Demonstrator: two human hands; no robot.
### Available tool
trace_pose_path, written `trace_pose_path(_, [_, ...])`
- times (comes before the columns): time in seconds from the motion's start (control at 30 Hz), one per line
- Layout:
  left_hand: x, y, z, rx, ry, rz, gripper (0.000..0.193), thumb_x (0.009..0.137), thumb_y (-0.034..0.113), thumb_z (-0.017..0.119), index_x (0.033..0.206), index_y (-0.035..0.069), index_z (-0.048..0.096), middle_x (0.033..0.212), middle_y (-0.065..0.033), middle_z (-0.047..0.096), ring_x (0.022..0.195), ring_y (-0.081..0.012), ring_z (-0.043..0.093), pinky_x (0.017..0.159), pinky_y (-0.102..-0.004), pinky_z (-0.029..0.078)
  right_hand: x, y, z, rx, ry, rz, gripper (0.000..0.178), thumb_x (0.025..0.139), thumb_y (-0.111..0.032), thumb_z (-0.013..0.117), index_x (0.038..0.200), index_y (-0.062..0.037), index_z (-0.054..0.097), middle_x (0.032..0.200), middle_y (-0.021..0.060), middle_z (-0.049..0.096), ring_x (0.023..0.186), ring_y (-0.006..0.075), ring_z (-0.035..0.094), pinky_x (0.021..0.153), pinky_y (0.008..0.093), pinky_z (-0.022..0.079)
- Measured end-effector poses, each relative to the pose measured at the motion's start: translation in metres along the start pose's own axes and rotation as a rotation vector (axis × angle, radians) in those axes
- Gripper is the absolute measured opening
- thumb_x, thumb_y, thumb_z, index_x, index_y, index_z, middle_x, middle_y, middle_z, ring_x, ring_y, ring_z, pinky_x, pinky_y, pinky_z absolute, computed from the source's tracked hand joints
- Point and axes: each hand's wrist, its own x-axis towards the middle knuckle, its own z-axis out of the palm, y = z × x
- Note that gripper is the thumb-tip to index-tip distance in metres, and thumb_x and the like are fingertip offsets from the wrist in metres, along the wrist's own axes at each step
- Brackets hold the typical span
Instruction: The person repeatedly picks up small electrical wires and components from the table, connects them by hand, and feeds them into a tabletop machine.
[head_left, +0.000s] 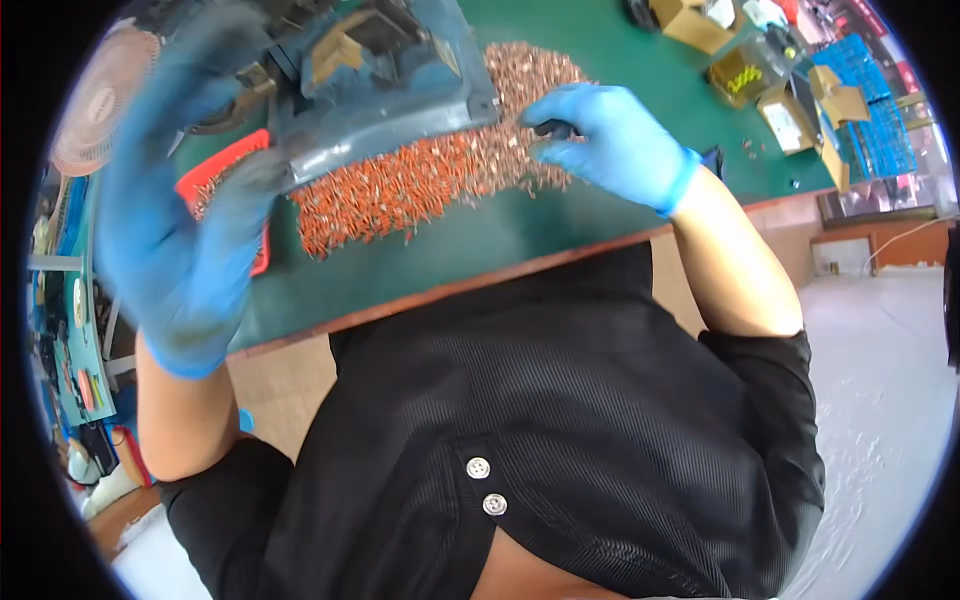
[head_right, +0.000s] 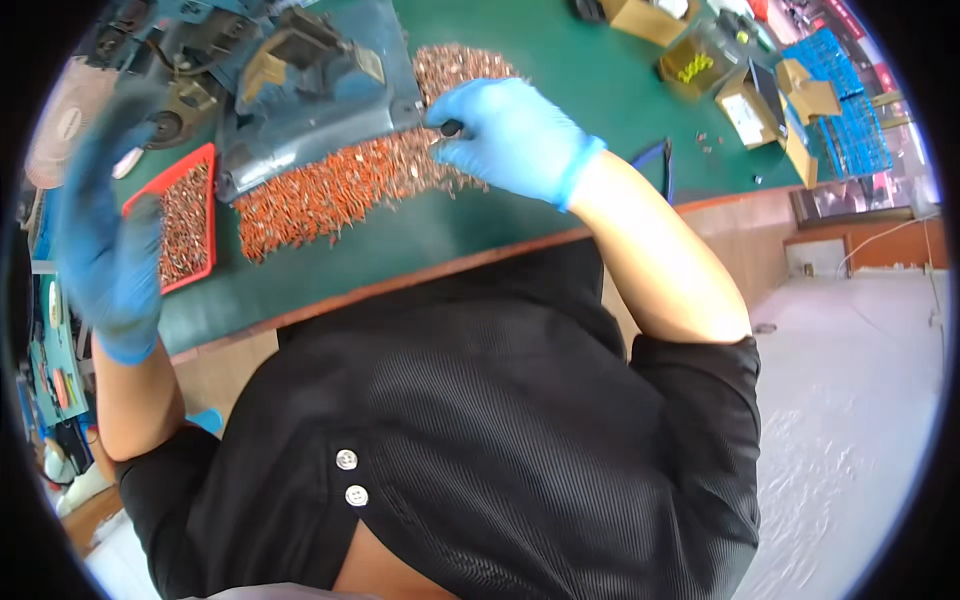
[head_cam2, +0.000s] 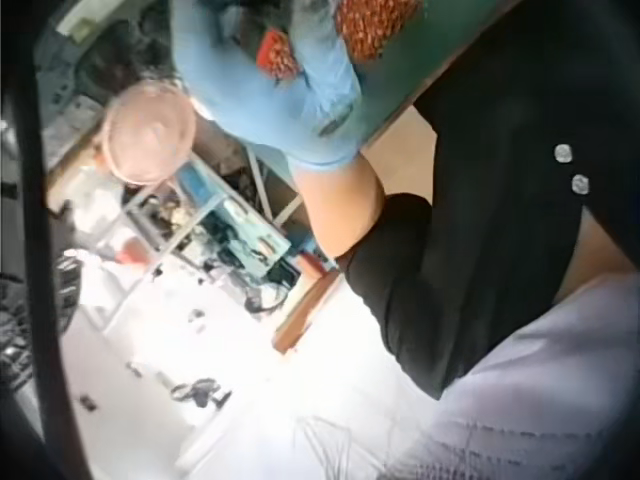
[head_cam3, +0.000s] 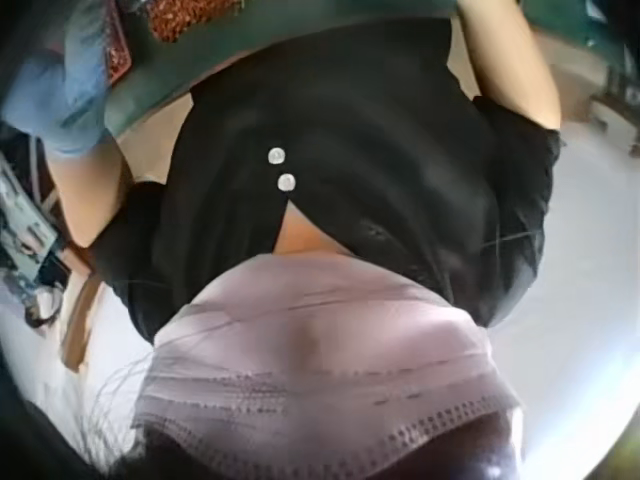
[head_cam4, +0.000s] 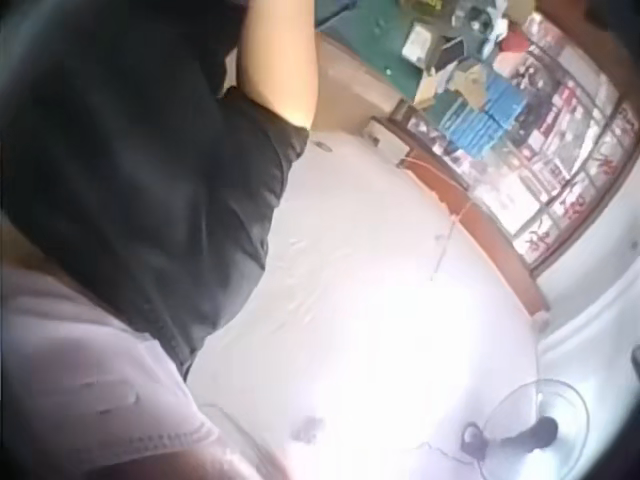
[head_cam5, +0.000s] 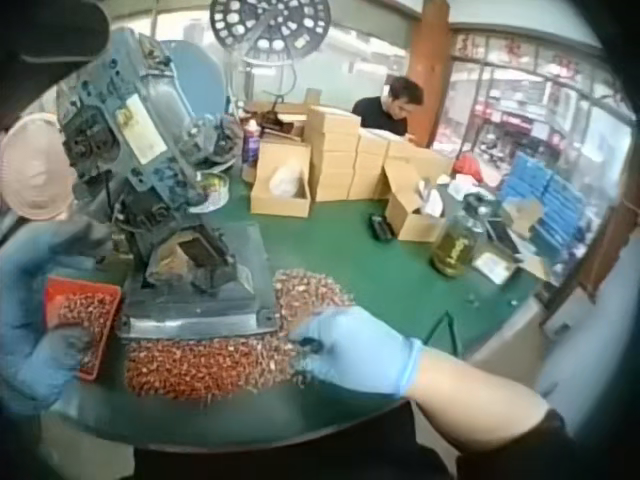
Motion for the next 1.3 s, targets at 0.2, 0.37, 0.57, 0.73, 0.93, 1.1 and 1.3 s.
trace_pose_path(0.2, [-0.062,-0.001,0.124,-0.030,-0.364,-0.127,0.032,0.072,0.009,0.071,0.102,0.005,0.061,0.103,-0.0128,0.060,0.093,-0.0332,0.057,0.081,-0.0403,0.047,-0.017,0.029,0.075,-0.272,0.022,0.023,0.028,0.074,-0.023,0.071,0.096,-0.0067,0.067,0.098,0.0117,0.062,0.092,0.0326,0.061,0.081,0.0407,0.050])
trace_pose_path(0.37, [-0.069,-0.002,0.164,0.066,-0.428,-0.149,0.028,0.069,0.007,0.070,0.096,0.006,0.063,0.094,-0.0112,0.059,0.087,-0.0326,0.057,0.076,-0.0408,0.047,-0.021,0.044,0.093,-0.127,0.040,0.115,0.014,0.075,-0.012,0.069,0.087,-0.0062,0.065,0.087,0.0116,0.062,0.083,0.0288,0.062,0.074,0.0373,0.050])
trace_pose_path(0.57, [-0.056,-0.014,0.183,-0.021,-0.289,-0.303,0.022,0.072,0.007,0.069,0.094,0.005,0.065,0.088,-0.0128,0.062,0.085,-0.0331,0.059,0.075,-0.0387,0.048,-0.010,0.053,0.086,0.475,0.122,0.309,0.012,0.081,-0.002,0.063,0.093,-0.0009,0.063,0.085,0.0108,0.066,0.072,0.0199,0.064,0.068,0.0287,0.051])
trace_pose_path(0.73, [-0.025,-0.005,0.199,-0.517,-0.110,-0.717,0.025,0.078,0.011,0.070,0.099,-0.001,0.064,0.088,-0.0103,0.066,0.077,-0.0177,0.061,0.073,-0.0293,0.048,0.007,0.041,0.081,1.240,0.081,0.464,0.016,0.084,0.001,0.061,0.100,0.0046,0.061,0.087,0.0093,0.065,0.076,0.0158,0.065,0.068,0.0245,0.053])
trace_pose_path(0.93, [-0.027,-0.017,0.210,-0.733,0.018,-0.822,0.023,0.081,0.007,0.067,0.101,-0.002,0.063,0.085,-0.0048,0.065,0.075,-0.0104,0.059,0.069,-0.0232,0.047,0.022,0.040,0.091,1.267,0.157,0.373,0.016,0.084,0.001,0.062,0.100,0.0047,0.061,0.088,0.0094,0.065,0.074,0.0149,0.064,0.069,0.0243,0.053])
trace_pose_path(1.1, [-0.033,-0.035,0.210,-0.924,0.047,-0.906,0.017,0.084,0.006,0.064,0.099,-0.001,0.063,0.084,-0.0042,0.064,0.072,-0.0085,0.058,0.066,-0.0218,0.047,0.033,0.045,0.094,1.166,0.122,0.297,0.015,0.084,0.001,0.062,0.099,0.0029,0.063,0.088,0.0078,0.065,0.073,0.0121,0.061,0.069,0.0238,0.051])
trace_pose_path(1.3, [-0.042,-0.049,0.210,-1.133,0.123,-0.933,0.014,0.087,0.010,0.063,0.098,0.001,0.063,0.082,-0.0045,0.066,0.068,-0.0069,0.057,0.060,-0.0193,0.044,0.046,0.041,0.101,1.077,0.208,0.263,0.009,0.084,-0.001,0.062,0.091,0.0040,0.062,0.076,0.0055,0.062,0.069,0.0108,0.058,0.065,0.0239,0.050])
